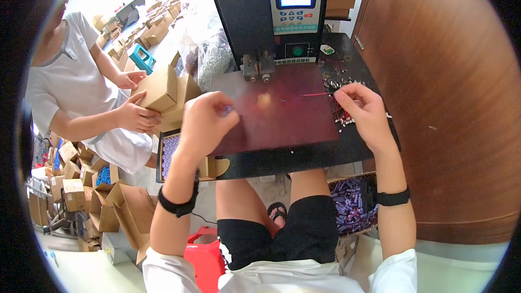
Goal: The person picks up a battery from a box, positions a wire on the terminal, and joins them using a spot welder. After welding, they set the battery aside and repeat the process with another battery and wire.
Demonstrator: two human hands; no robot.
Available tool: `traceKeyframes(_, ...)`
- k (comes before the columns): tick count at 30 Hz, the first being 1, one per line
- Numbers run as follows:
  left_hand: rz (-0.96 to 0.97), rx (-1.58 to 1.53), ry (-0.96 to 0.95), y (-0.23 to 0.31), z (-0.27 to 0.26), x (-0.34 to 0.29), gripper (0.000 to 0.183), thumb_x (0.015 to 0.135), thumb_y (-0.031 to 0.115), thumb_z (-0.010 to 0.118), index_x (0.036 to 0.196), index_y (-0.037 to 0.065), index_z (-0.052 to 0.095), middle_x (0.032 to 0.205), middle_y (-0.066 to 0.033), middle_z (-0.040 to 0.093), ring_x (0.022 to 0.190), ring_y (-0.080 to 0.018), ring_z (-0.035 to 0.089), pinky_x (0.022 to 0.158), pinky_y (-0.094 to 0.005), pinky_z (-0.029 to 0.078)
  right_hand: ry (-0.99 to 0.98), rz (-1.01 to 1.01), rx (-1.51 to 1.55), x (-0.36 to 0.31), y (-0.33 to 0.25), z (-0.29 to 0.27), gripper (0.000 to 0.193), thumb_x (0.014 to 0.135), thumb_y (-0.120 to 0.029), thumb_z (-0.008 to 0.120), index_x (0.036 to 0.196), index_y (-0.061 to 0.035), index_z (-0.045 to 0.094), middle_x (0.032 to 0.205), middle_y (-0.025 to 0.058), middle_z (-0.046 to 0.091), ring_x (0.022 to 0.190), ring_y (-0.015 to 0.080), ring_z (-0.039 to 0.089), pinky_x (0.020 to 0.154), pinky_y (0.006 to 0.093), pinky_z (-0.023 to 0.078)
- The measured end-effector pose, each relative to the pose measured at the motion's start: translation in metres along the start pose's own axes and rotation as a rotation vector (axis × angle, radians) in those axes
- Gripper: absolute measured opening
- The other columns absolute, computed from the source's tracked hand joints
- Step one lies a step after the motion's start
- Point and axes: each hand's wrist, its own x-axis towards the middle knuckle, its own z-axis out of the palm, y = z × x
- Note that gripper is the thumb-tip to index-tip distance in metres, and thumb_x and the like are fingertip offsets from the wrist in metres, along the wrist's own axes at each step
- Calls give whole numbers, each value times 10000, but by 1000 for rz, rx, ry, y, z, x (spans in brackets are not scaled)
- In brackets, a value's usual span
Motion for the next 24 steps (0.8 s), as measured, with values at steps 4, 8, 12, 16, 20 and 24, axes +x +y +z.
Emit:
traceKeyframes(4, -19, -134, -24, 1, 24, 14, 230, 758, 158, 743, 900, -22, 730, 736, -119, 686, 676, -185, 660, 677, -320, 532, -112, -77, 8, 21, -10, 9, 132, 1013, -156, 633, 1000, -27, 660, 947, 39, 709, 879, 98, 649, 766, 252, 494)
traceKeyframes(8, -79, -259, -21, -7, 35, 16, 243, 766, 167, 749, 911, -28, 741, 698, -76, 657, 642, -130, 607, 644, -286, 506, -191, -19, -44, 38, -15, 14, 146, 1027, -176, 614, 1031, -33, 641, 1015, 64, 715, 968, 147, 684, 809, 280, 522)
traceKeyframes(12, -109, -200, -72, 5, 18, 25, 208, 756, 156, 741, 850, -29, 746, 685, -93, 668, 619, -145, 613, 634, -287, 510, -245, 44, 10, 48, -13, 12, 162, 1042, -194, 589, 1081, -38, 605, 1138, 103, 689, 1066, 214, 690, 887, 324, 547)
traceKeyframes(16, -140, -108, -173, 5, 20, 30, 213, 744, 139, 736, 873, -30, 736, 719, -167, 674, 645, -210, 663, 651, -309, 522, -258, 36, 70, 54, -4, 16, 169, 1048, -197, 578, 1099, -36, 591, 1183, 119, 670, 1087, 232, 686, 914, 349, 554)
traceKeyframes(20, -45, -151, -81, -9, 35, 19, 252, 773, 164, 782, 921, -33, 728, 762, -153, 653, 674, -228, 642, 657, -329, 507, -242, 44, 73, 54, -4, 21, 167, 1048, -194, 579, 1105, -36, 588, 1186, 115, 667, 1093, 232, 683, 916, 352, 559)
traceKeyframes(24, -107, -237, -75, -8, 38, 17, 284, 787, 203, 805, 923, -35, 730, 775, -154, 652, 678, -258, 629, 669, -350, 504, -251, 16, 72, 56, -2, 17, 166, 1046, -184, 581, 1119, -35, 592, 1202, 112, 659, 1090, 231, 682, 908, 351, 566)
